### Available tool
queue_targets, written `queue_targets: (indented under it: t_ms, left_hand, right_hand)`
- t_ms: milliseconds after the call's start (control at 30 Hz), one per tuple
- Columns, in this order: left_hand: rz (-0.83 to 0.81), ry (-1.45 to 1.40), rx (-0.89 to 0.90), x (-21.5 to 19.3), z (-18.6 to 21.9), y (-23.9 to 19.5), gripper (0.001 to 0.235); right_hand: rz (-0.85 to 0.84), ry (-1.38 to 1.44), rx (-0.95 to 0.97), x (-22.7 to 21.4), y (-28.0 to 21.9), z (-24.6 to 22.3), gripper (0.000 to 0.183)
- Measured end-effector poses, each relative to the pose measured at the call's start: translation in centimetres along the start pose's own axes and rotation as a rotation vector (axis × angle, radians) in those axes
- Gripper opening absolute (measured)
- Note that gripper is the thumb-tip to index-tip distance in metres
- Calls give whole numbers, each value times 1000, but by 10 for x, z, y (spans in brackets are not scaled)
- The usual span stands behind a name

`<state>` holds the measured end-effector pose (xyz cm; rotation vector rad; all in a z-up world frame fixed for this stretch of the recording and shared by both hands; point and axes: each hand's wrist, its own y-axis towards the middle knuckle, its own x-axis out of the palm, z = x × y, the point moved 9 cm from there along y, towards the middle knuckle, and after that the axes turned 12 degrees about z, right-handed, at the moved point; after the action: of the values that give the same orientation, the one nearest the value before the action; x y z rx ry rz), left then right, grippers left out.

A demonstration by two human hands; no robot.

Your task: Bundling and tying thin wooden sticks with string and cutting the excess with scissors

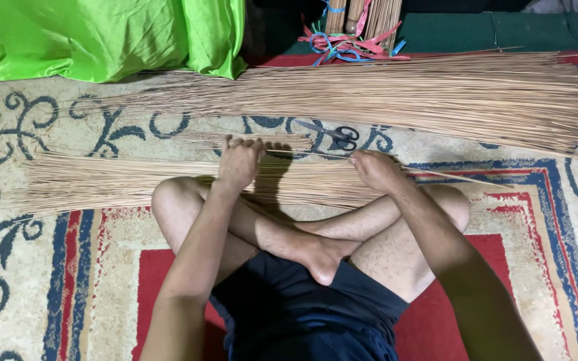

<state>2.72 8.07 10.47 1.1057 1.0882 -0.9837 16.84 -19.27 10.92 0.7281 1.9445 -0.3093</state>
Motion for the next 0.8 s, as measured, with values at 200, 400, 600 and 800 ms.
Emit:
queue_targets:
  t_ms: [200,400,600,800]
  left_hand:
    - [-20,1,18,-2,4,-7,28]
    - [13,-134,162,4,112,10,26]
    - [59,-103,130,11,79,4,26]
    - [46,-15,9,16,-24,-25,26]
  right_hand:
    - [20,-11,-6,10,-2,6,18]
    - [-18,131,-25,16,13,-97,23]
    - [57,85,-71,55,21,-51,20]
    - [183,-143,-123,50,-10,10,17]
